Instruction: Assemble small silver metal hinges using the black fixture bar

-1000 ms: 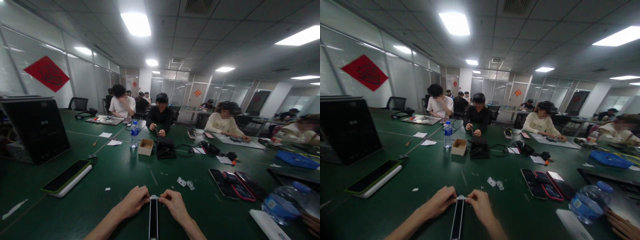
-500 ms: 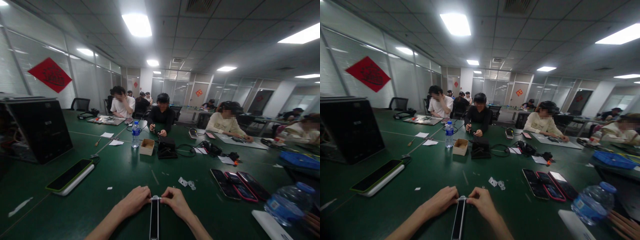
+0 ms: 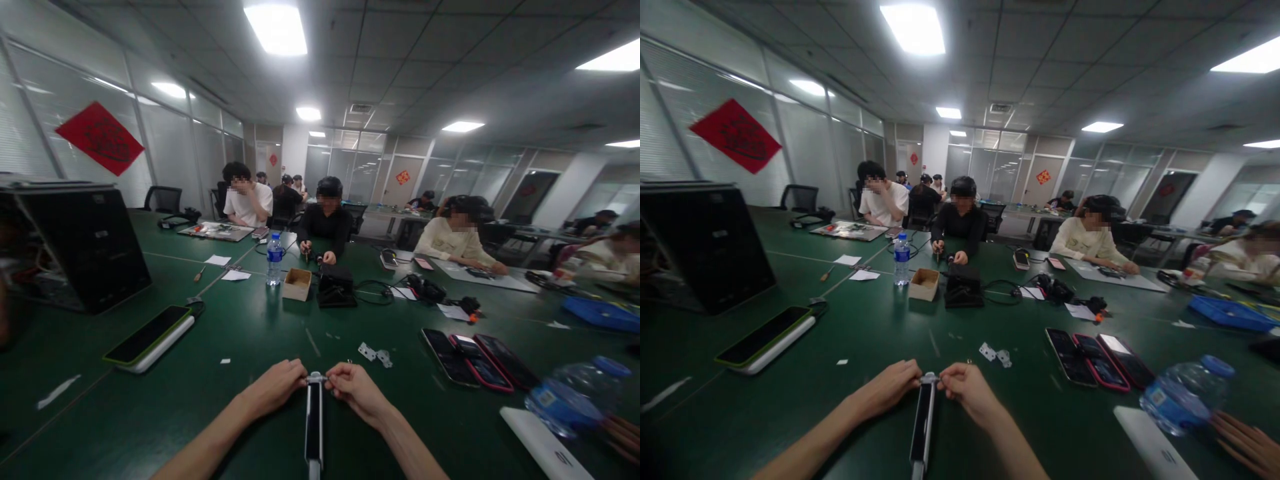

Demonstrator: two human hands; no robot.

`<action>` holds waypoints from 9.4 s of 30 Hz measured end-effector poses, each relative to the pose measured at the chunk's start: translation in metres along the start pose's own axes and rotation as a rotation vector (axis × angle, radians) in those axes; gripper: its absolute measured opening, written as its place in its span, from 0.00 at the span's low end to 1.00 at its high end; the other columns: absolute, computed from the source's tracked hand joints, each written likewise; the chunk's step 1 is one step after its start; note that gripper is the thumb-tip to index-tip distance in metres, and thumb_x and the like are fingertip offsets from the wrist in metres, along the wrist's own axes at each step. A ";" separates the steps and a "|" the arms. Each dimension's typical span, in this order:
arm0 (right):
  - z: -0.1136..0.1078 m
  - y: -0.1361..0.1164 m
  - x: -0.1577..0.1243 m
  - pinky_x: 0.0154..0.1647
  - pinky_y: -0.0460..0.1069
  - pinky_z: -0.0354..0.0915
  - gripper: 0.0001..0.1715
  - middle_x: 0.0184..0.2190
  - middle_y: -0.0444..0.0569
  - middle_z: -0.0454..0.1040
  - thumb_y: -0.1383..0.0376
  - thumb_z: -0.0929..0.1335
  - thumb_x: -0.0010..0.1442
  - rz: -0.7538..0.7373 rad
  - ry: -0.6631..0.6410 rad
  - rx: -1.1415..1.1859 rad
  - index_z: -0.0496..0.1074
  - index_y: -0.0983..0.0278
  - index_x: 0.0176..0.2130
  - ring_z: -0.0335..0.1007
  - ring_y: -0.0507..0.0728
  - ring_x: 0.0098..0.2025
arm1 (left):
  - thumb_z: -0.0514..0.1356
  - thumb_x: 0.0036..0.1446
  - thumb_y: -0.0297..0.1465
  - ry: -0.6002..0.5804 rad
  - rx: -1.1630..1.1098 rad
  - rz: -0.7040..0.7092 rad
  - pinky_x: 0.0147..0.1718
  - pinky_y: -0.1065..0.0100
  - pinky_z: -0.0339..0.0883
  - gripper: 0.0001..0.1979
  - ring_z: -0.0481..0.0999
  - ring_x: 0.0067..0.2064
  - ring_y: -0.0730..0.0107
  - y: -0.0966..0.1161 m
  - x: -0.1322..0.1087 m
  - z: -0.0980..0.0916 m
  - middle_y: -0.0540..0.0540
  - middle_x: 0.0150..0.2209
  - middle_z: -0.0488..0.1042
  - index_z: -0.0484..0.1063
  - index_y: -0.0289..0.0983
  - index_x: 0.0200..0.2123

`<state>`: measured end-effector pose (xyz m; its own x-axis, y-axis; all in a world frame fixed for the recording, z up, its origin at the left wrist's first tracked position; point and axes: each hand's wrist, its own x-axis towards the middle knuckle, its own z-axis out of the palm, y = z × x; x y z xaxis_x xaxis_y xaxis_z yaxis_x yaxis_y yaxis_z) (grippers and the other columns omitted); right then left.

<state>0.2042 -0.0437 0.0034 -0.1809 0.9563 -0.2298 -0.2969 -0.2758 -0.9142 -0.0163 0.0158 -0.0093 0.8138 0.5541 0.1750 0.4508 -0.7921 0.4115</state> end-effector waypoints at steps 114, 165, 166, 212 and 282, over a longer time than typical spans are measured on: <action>0.049 0.017 -0.020 0.26 0.45 0.58 0.12 0.24 0.45 0.70 0.60 0.76 0.44 -0.310 0.269 0.211 0.74 0.65 0.25 0.59 0.49 0.25 | 0.41 0.62 0.50 -0.141 -1.775 -0.717 0.13 0.78 0.49 0.27 0.50 0.12 0.83 0.058 0.020 -0.002 0.56 0.17 0.58 0.65 0.34 0.29; 0.033 0.014 -0.020 0.37 0.49 0.69 0.13 0.32 0.48 0.76 0.58 0.67 0.57 -0.528 0.348 -0.590 0.75 0.63 0.37 0.72 0.55 0.34 | 0.46 0.55 0.56 0.186 -1.450 -0.635 0.19 0.73 0.57 0.28 0.62 0.17 0.77 0.069 0.018 0.013 0.53 0.20 0.64 0.61 0.35 0.27; 0.033 0.014 -0.020 0.38 0.49 0.69 0.13 0.33 0.48 0.76 0.58 0.67 0.57 -0.528 0.340 -0.575 0.75 0.64 0.37 0.72 0.55 0.34 | 0.47 0.55 0.56 0.195 -1.466 -0.617 0.21 0.73 0.58 0.28 0.64 0.19 0.76 0.069 0.018 0.013 0.52 0.21 0.65 0.62 0.35 0.27; -0.196 -0.034 0.020 0.59 0.61 0.40 0.37 0.63 0.66 0.39 0.50 0.53 0.63 -0.012 1.149 -1.720 0.52 0.71 0.62 0.40 0.70 0.62 | 0.50 0.61 0.31 0.194 -0.166 -0.210 0.34 0.66 0.63 0.05 0.70 0.34 0.66 -0.003 0.015 0.011 0.47 0.33 0.70 0.64 0.38 0.35; -0.119 -0.037 0.007 0.53 0.55 0.53 0.19 0.50 0.57 0.66 0.65 0.57 0.61 -0.485 0.843 -1.639 0.67 0.67 0.49 0.54 0.63 0.54 | 0.49 0.62 0.29 0.185 -0.118 -0.202 0.39 0.66 0.65 0.07 0.69 0.37 0.67 0.006 0.011 0.007 0.45 0.37 0.69 0.66 0.36 0.38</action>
<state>0.3260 -0.0152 -0.0042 0.2222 0.8436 0.4888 0.9701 -0.1411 -0.1974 -0.0018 0.0156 -0.0109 0.6259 0.7438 0.2347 0.5426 -0.6315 0.5539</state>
